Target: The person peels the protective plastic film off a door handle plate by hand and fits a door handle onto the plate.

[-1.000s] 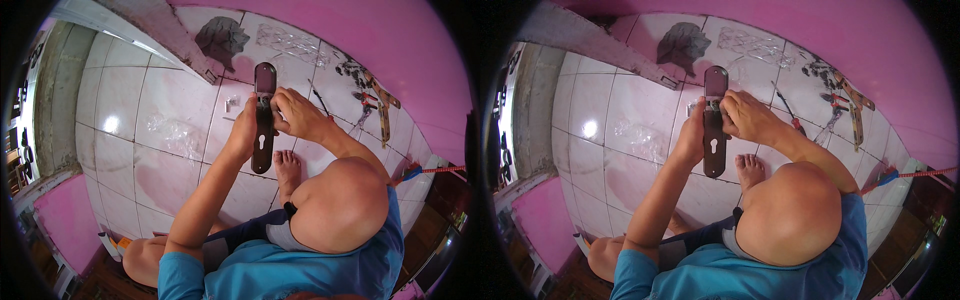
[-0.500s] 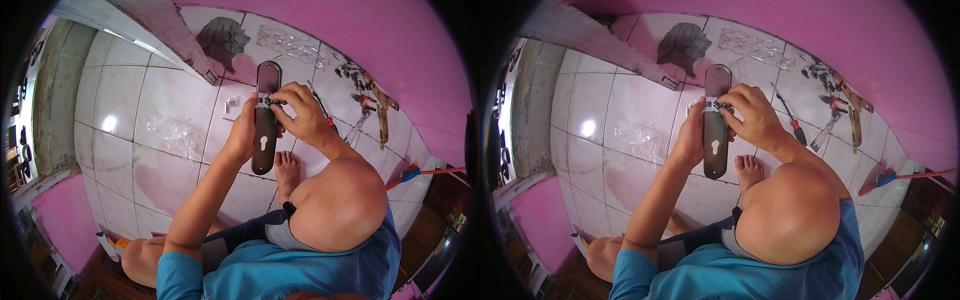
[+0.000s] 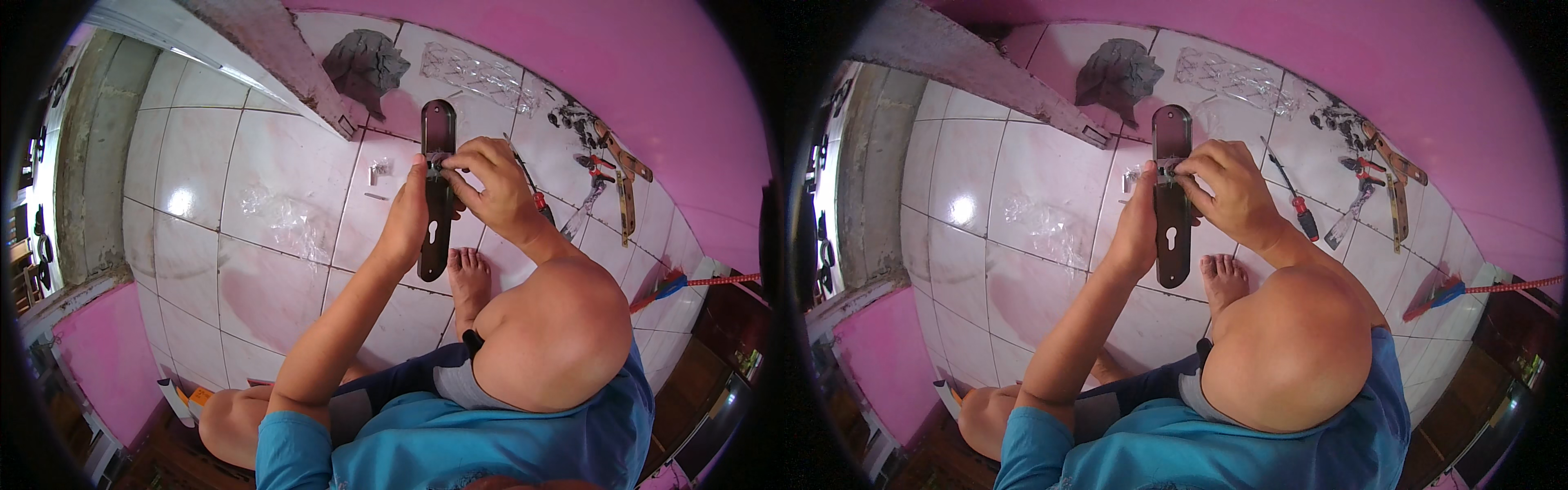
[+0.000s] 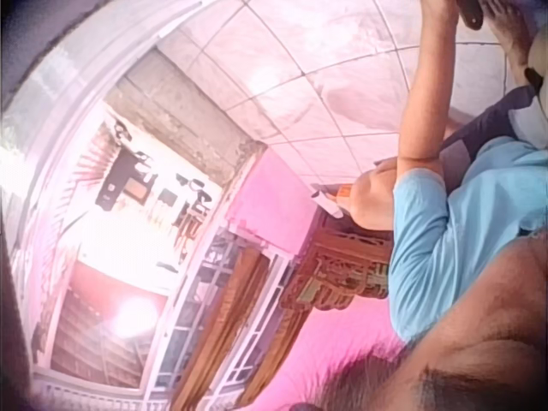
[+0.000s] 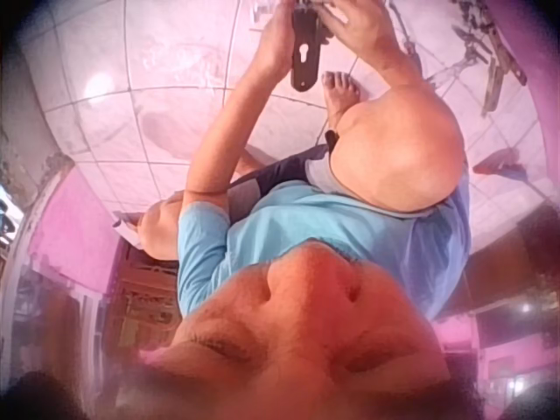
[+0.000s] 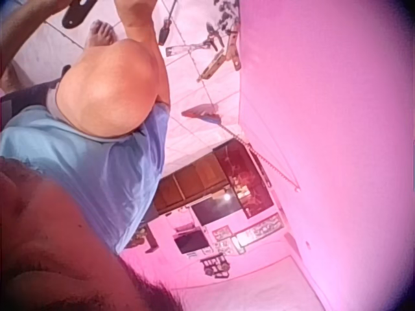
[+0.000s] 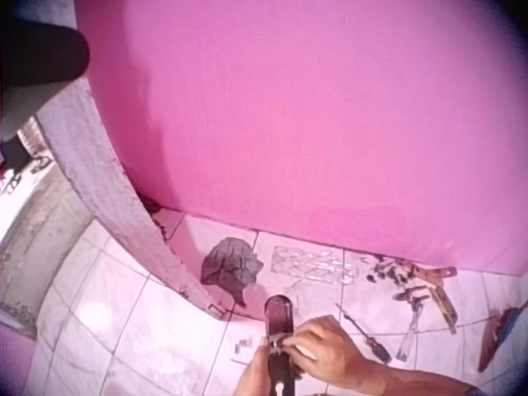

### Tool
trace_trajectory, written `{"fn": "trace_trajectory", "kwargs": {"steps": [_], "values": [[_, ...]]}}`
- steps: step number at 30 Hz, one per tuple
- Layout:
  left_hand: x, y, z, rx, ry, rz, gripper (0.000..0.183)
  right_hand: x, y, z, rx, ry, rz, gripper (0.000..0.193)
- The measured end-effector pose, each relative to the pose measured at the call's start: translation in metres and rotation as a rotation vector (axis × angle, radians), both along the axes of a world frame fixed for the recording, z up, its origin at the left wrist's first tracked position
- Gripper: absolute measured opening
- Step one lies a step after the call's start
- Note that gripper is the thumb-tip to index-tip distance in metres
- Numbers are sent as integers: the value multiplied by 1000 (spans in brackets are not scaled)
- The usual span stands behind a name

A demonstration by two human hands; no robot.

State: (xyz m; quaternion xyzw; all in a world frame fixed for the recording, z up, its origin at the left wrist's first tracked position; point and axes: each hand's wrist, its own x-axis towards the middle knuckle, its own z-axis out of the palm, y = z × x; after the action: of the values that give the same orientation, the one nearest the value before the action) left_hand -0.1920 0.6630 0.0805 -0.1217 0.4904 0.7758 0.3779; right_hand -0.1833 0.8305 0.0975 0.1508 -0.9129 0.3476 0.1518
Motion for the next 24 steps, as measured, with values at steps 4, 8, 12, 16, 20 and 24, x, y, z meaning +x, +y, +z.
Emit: {"fn": "trace_trajectory", "kwargs": {"steps": [4, 8, 12, 16, 20, 24], "values": [[3, 5, 3, -88, 55, 13, 66, 0, -1, 0, -158, -243, -19, 18], [5, 6, 5, -167, 158, -3, 69, -2, 2, -4, -335, -359, -8, 16], [6, 5, 9, -216, 183, -36, 71, -2, 3, -8, -487, -474, -6, 11], [7, 8, 12, -235, 205, -9, 72, 0, -2, -10, -474, -465, -45, 7], [8, 10, 12, -244, 246, -5, 71, 0, -2, -17, -472, -401, -29, 9], [9, 9, 10, -298, 284, -24, 69, 0, -3, -24, -680, -569, -60, 11]]}}
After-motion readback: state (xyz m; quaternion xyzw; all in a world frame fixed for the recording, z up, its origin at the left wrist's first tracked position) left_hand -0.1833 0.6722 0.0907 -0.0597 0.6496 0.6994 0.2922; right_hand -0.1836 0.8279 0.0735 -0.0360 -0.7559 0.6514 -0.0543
